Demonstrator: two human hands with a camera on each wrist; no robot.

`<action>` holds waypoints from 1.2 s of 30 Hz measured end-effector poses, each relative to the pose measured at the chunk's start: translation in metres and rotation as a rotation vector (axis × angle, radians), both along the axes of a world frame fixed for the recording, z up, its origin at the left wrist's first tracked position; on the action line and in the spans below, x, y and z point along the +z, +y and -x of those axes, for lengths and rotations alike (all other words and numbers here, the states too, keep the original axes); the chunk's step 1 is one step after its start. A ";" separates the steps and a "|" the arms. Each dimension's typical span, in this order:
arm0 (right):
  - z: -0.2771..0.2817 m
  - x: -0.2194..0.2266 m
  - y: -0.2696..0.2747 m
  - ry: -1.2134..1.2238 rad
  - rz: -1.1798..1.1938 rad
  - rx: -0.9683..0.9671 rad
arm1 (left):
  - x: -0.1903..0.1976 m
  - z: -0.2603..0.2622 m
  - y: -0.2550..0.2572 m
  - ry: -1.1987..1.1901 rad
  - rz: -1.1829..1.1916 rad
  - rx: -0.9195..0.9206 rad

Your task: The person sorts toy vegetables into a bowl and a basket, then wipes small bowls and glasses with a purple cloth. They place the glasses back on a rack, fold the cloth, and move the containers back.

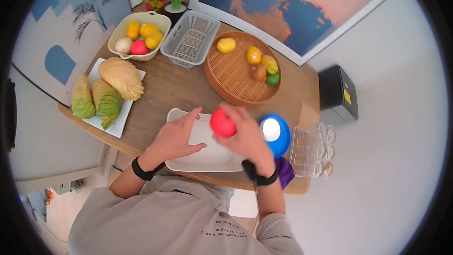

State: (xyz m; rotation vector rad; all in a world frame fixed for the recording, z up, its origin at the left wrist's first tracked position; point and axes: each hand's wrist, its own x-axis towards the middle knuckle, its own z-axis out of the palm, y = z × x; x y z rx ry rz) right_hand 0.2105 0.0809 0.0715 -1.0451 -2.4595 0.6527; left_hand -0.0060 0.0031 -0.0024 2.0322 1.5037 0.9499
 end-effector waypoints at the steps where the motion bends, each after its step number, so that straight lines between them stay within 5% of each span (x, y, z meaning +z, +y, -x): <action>1: -0.004 -0.011 -0.019 -0.022 0.047 -0.040 | -0.001 -0.001 0.000 0.034 0.022 -0.014; 10: -0.006 -0.081 -0.056 -0.067 0.458 -0.397 | 0.003 -0.003 0.000 0.353 -0.068 -0.154; 13: -0.007 -0.087 -0.055 -0.010 0.230 -0.348 | 0.002 -0.004 0.002 0.383 -0.100 -0.176; 16: -0.005 -0.080 -0.056 0.083 -0.131 -0.082 | -0.007 -0.006 0.003 0.418 -0.084 -0.134; 19: -0.003 -0.076 -0.056 0.083 0.074 -0.105 | -0.006 -0.008 0.002 0.416 -0.049 -0.098; 22: 0.004 -0.057 -0.053 -0.262 0.467 -0.402 | -0.002 -0.008 0.001 0.418 -0.026 -0.095; 25: -0.002 -0.079 -0.056 -0.349 0.278 -0.401 | -0.002 -0.008 0.000 0.401 -0.020 -0.098; 29: -0.003 -0.075 -0.055 -0.024 -0.184 -0.061 | -0.002 -0.006 0.000 0.367 -0.014 -0.093; 32: 0.001 -0.076 -0.057 -0.061 0.089 -0.228 | -0.006 -0.005 0.000 0.304 -0.047 -0.067; 35: 0.011 -0.054 -0.059 -0.432 0.321 -0.427 | -0.008 -0.004 -0.001 0.216 -0.078 -0.056; 36: 0.009 -0.055 -0.061 -0.385 0.260 -0.400 | -0.008 -0.003 -0.001 0.201 -0.078 -0.059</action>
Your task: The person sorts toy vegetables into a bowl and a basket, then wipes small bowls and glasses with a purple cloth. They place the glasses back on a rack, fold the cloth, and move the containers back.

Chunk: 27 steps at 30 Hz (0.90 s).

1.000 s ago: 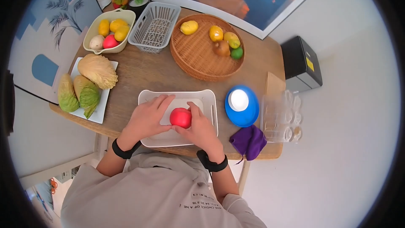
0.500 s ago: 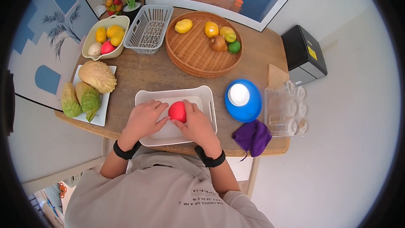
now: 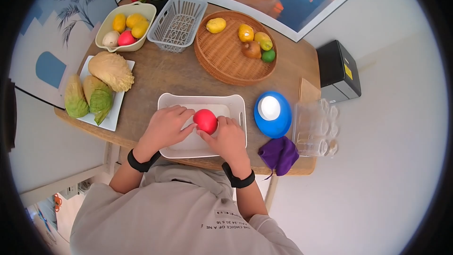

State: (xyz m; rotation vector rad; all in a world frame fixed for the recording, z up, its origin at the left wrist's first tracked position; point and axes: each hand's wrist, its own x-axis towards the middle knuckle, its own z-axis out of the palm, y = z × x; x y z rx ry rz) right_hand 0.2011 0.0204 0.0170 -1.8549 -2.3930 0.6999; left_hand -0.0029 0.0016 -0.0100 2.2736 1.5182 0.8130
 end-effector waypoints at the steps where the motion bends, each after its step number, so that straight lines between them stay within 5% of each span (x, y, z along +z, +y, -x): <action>1: -0.004 -0.003 -0.003 0.039 -0.063 0.035 | 0.001 0.001 0.000 -0.014 -0.001 -0.004; 5: -0.008 0.001 0.002 0.331 -0.238 0.303 | -0.004 0.003 0.001 -0.076 -0.057 -0.020; 8: -0.001 0.001 0.003 0.217 -0.091 0.407 | -0.006 0.004 0.002 -0.173 -0.072 -0.007; 27: 0.020 0.004 0.005 0.108 -0.288 0.451 | -0.015 0.008 0.001 -0.552 -0.174 0.044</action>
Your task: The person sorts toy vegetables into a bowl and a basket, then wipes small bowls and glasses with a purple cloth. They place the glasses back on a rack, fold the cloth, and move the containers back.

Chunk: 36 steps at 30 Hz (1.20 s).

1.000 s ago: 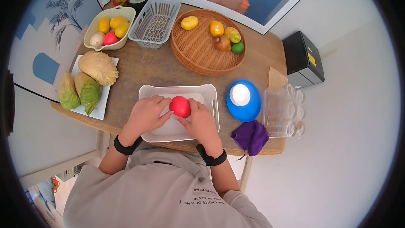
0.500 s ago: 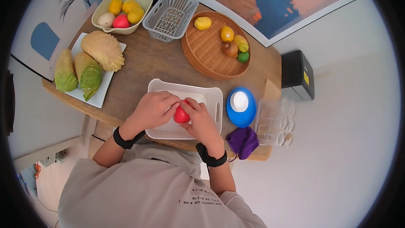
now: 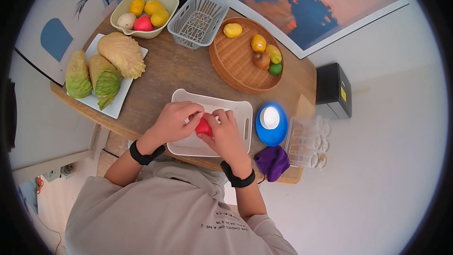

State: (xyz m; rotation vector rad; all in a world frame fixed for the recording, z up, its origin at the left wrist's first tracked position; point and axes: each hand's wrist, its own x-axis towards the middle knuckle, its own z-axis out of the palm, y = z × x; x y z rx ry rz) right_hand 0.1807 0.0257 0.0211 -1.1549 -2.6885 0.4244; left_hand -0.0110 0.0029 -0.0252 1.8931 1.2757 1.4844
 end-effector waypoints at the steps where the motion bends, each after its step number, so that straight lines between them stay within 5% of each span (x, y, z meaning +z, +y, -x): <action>1: -0.005 0.004 0.002 0.015 0.056 0.019 | -0.001 0.000 0.000 -0.002 0.002 -0.005; 6: -0.014 0.004 0.011 0.079 0.150 0.232 | 0.002 -0.001 0.001 -0.007 0.020 -0.003; 12: -0.003 0.007 0.012 -0.023 0.337 0.183 | -0.001 0.000 0.001 -0.060 -0.001 -0.003; 18: 0.009 0.002 0.007 -0.062 0.024 0.341 | -0.001 0.000 0.000 -0.114 0.007 0.005; 21: 0.016 0.005 -0.002 -0.260 -0.164 -0.015 | 0.000 0.001 -0.001 -0.132 0.008 0.003; 26: 0.008 0.012 0.000 -0.218 -0.165 -0.057 | -0.003 0.000 0.000 -0.161 0.024 -0.001; 29: 0.002 0.011 -0.002 -0.180 -0.115 -0.071 | 0.004 0.003 -0.002 0.040 0.101 -0.038; 32: -0.013 0.000 -0.005 -0.102 -0.019 -0.186 | 0.009 0.003 -0.006 0.592 0.036 -0.130; 36: -0.033 -0.010 -0.014 0.025 0.064 -0.340 | 0.013 -0.002 -0.003 1.053 0.487 -0.372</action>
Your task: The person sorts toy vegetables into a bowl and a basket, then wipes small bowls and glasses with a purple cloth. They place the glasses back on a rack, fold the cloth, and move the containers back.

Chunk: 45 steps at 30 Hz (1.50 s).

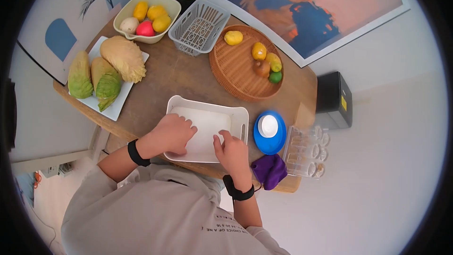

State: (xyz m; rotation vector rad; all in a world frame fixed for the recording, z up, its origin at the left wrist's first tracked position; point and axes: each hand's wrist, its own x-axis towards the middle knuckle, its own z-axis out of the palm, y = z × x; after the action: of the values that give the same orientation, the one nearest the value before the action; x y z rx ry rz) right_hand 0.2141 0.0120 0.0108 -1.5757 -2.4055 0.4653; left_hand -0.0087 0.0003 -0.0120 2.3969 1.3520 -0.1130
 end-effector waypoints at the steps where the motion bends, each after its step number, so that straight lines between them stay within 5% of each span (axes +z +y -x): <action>1: -0.004 -0.004 -0.002 0.033 -0.007 -0.013 | 0.004 -0.001 0.003 0.019 0.055 -0.024; 3: -0.011 -0.014 -0.007 0.105 -0.022 -0.045 | 0.012 -0.002 0.009 0.064 0.167 -0.075; 6: -0.013 -0.017 -0.009 0.239 -0.081 -0.086 | 0.028 0.014 0.019 -0.433 0.054 -0.023; 10: -0.010 -0.016 -0.010 0.254 -0.092 -0.111 | 0.037 0.047 0.057 -1.210 -0.356 0.621; 11: -0.009 -0.016 -0.010 0.257 -0.094 -0.103 | 0.045 0.057 0.069 -1.729 -0.116 0.827; 12: -0.010 -0.016 -0.010 0.256 -0.099 -0.093 | 0.059 0.066 0.082 -1.942 -0.139 1.006; 15: -0.011 -0.015 -0.010 0.256 -0.112 -0.070 | 0.035 0.117 0.114 -2.445 0.105 0.922; 19: -0.012 -0.016 -0.010 0.260 -0.119 -0.058 | 0.045 0.095 0.089 -2.122 0.404 0.821; 21: -0.012 -0.017 -0.011 0.279 -0.124 -0.056 | 0.031 0.075 0.067 -1.839 0.424 0.563; 23: -0.012 -0.013 -0.010 0.314 -0.105 -0.051 | 0.017 0.044 0.042 -1.547 0.330 0.502; 25: -0.013 -0.002 -0.007 0.367 -0.058 -0.035 | 0.024 0.014 0.016 -1.122 -0.047 0.413; 28: -0.025 0.014 0.008 0.422 -0.041 -0.004 | 0.005 0.003 0.002 -0.908 -0.368 0.356; 32: -0.050 0.041 0.069 0.338 -0.135 -0.094 | 0.006 0.001 0.000 -0.833 -0.358 0.350; 35: -0.085 0.015 0.165 0.267 -0.100 -0.111 | -0.002 0.000 0.001 -0.704 -0.397 0.310; 40: -0.087 -0.021 0.282 -0.004 -0.451 0.059 | -0.002 0.002 0.000 -0.707 -0.392 0.332; 43: -0.064 -0.021 0.306 -0.169 -0.169 0.177 | -0.005 0.002 0.000 -0.738 -0.419 0.352; 45: -0.048 -0.021 0.308 -0.267 -0.084 0.079 | -0.003 0.003 0.000 -0.718 -0.424 0.354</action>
State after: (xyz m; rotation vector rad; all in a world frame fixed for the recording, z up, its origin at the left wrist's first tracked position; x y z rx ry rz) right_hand 0.2623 0.3203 -0.0100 -1.5996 -2.6515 0.1727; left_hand -0.0112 0.0000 -0.0150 2.0963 1.4777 1.1117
